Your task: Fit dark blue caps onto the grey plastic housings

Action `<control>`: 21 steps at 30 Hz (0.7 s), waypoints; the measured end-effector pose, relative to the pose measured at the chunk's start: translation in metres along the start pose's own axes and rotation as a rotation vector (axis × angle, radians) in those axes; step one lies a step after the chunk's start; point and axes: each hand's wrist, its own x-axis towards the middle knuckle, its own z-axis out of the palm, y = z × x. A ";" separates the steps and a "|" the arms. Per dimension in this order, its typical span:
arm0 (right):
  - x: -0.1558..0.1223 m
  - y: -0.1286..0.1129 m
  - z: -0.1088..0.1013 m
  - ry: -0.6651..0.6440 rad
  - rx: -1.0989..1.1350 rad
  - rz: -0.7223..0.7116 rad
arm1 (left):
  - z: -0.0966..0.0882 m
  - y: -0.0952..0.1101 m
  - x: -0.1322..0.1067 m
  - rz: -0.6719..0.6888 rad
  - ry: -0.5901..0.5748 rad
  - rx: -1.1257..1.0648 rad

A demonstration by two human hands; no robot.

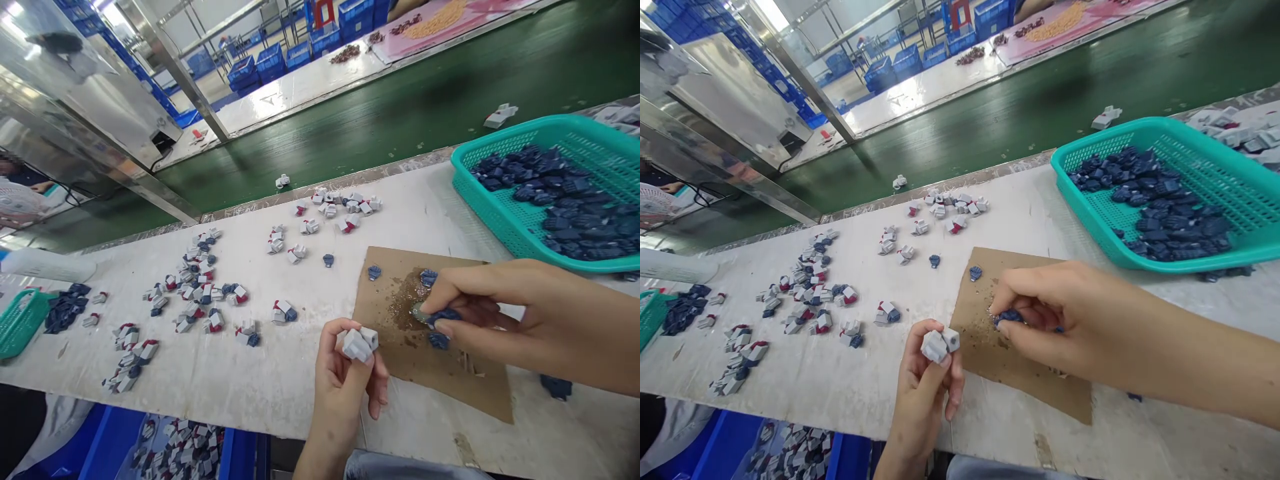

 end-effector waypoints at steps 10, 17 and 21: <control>-0.015 -0.014 0.024 0.060 0.259 0.198 | 0.000 -0.013 0.005 0.208 0.103 0.155; -0.018 -0.013 0.038 0.087 0.498 0.322 | -0.018 -0.012 0.004 0.774 0.154 0.634; -0.010 -0.019 0.040 0.053 0.640 0.331 | -0.033 -0.011 0.003 0.787 0.044 0.670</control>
